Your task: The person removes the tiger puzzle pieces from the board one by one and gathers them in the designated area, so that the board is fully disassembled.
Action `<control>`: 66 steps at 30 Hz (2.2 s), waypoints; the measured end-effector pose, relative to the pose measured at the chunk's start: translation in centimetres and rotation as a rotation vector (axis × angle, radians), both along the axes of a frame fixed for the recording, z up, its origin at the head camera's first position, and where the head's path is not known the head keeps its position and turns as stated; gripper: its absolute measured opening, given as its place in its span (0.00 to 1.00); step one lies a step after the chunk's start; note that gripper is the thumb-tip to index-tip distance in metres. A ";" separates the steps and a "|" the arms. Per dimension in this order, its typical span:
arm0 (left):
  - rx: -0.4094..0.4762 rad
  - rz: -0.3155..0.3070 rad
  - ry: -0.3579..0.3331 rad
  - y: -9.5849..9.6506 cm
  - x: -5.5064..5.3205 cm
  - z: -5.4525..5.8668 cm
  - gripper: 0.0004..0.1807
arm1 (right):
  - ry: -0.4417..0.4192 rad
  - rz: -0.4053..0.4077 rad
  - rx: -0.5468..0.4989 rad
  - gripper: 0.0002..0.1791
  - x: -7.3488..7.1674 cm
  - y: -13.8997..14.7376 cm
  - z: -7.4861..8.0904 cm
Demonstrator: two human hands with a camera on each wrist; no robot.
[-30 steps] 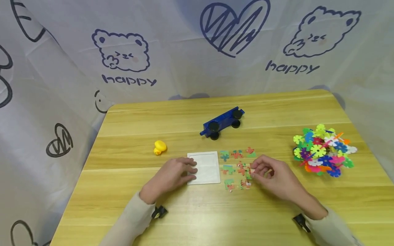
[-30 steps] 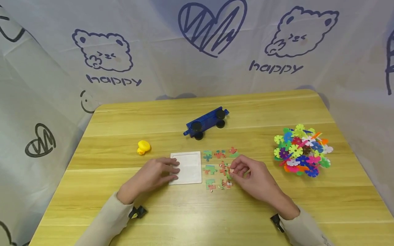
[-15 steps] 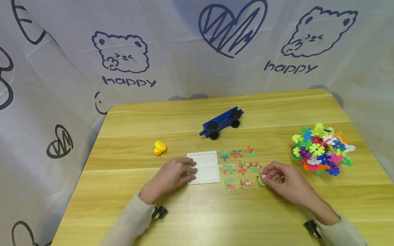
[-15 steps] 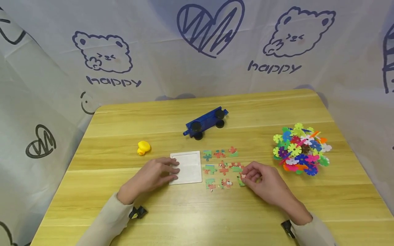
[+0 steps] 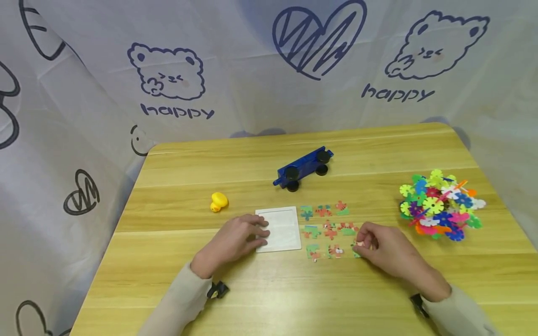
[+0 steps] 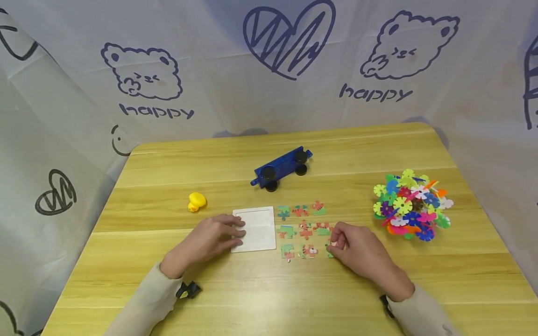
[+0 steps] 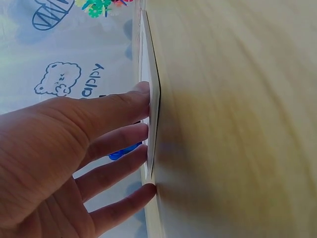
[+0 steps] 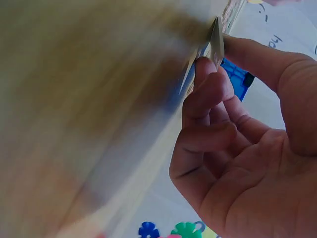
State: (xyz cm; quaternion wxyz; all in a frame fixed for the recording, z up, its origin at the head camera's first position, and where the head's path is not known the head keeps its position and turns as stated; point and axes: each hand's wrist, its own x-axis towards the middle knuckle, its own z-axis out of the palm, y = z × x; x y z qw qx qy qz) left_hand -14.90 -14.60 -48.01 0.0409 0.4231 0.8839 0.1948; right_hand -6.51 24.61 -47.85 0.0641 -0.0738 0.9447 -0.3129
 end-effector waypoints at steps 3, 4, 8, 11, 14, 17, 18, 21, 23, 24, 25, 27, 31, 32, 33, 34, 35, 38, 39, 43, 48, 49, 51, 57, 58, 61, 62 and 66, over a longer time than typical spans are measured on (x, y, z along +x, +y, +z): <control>0.002 -0.003 -0.003 0.0 0.0 -0.1 0.11 | -0.010 -0.005 0.029 0.11 -0.2 -0.6 0.2; 0.001 -0.003 -0.004 -0.1 0.0 -0.1 0.11 | -0.016 -0.009 0.032 0.11 -0.3 -0.7 0.3; 0.001 0.001 -0.009 0.0 0.0 0.0 0.10 | -0.029 -0.040 0.044 0.10 -0.5 -1.4 0.4; 0.003 0.001 -0.010 0.0 0.0 0.0 0.10 | -0.031 -0.062 0.047 0.10 -0.5 -1.8 0.5; 0.006 0.001 -0.012 0.0 0.0 -0.1 0.10 | -0.015 -0.069 0.061 0.11 -0.5 -1.8 0.5; 0.009 0.003 -0.016 0.0 0.0 0.0 0.10 | 0.016 -0.061 0.087 0.12 -0.4 -1.7 0.4; 0.009 0.004 -0.017 0.0 0.0 0.0 0.10 | 0.020 -0.059 0.095 0.12 -0.3 -1.6 0.4; 0.011 0.007 -0.018 0.0 0.0 -0.1 0.10 | 0.011 -0.048 0.111 0.12 -0.2 -1.3 0.4; 0.014 0.010 -0.018 0.0 0.0 -0.2 0.10 | -0.014 -0.040 0.111 0.12 -0.1 -1.1 0.4; 0.014 0.012 -0.019 0.0 0.0 -0.2 0.10 | -0.028 -0.036 0.109 0.12 -0.1 -1.0 0.4; 0.015 0.012 -0.019 0.0 0.0 -0.2 0.11 | -0.041 -0.034 0.109 0.12 -0.1 -1.0 0.5; 0.015 0.013 -0.020 0.0 0.0 -0.2 0.11 | -0.061 -0.030 0.107 0.12 0.0 -0.9 0.6; 0.013 0.013 -0.020 0.0 0.0 -0.1 0.11 | -0.085 -0.033 0.104 0.11 0.0 -1.0 0.7; 0.015 0.013 -0.022 0.0 0.0 -0.1 0.10 | -0.086 -0.033 0.104 0.11 0.0 -1.0 0.7; 0.016 0.012 -0.021 0.0 0.0 -0.1 0.10 | -0.087 -0.034 0.103 0.12 0.1 -1.1 0.7; 0.017 0.010 -0.020 0.0 0.0 -0.1 0.10 | -0.091 -0.039 0.105 0.12 0.1 -1.1 0.7; 0.018 0.011 -0.018 0.0 0.0 -0.2 0.10 | -0.092 -0.043 0.107 0.12 0.1 -1.2 0.7; 0.018 0.012 -0.023 0.0 0.0 -0.1 0.10 | -0.090 -0.048 0.114 0.12 0.2 -1.3 0.6; 0.017 0.013 -0.021 0.0 0.0 -0.1 0.10 | -0.089 -0.050 0.114 0.12 0.2 -1.3 0.5; 0.020 0.014 -0.024 0.0 0.0 -0.1 0.10 | -0.065 -0.044 0.113 0.13 0.3 -1.2 0.6; 0.003 0.017 -0.021 0.0 0.2 0.0 0.11 | -0.008 -0.037 0.072 0.12 0.1 -1.1 1.3; -0.002 0.018 -0.022 0.1 0.2 0.1 0.11 | 0.005 -0.040 0.057 0.11 0.0 -1.1 1.5; -0.012 0.024 -0.024 0.1 0.2 0.2 0.11 | 0.040 -0.041 0.028 0.09 -0.2 -1.0 2.1; -0.028 0.032 -0.028 0.3 0.2 0.3 0.11 | 0.129 -0.034 -0.008 0.07 -1.1 -1.7 3.5; -0.028 0.030 -0.030 0.4 0.2 0.3 0.12 | 0.135 -0.026 -0.006 0.07 -1.3 -1.9 3.7; -0.020 0.021 -0.013 0.5 0.1 0.4 0.15 | 0.139 0.002 -0.014 0.08 -1.7 -2.4 4.2; -0.011 0.021 -0.002 0.6 0.0 0.6 0.16 | 0.140 0.012 -0.016 0.08 -1.9 -2.5 4.4; 0.012 0.055 0.089 0.9 -0.5 1.5 0.21 | 0.170 0.030 -0.020 0.07 -2.7 -2.8 5.1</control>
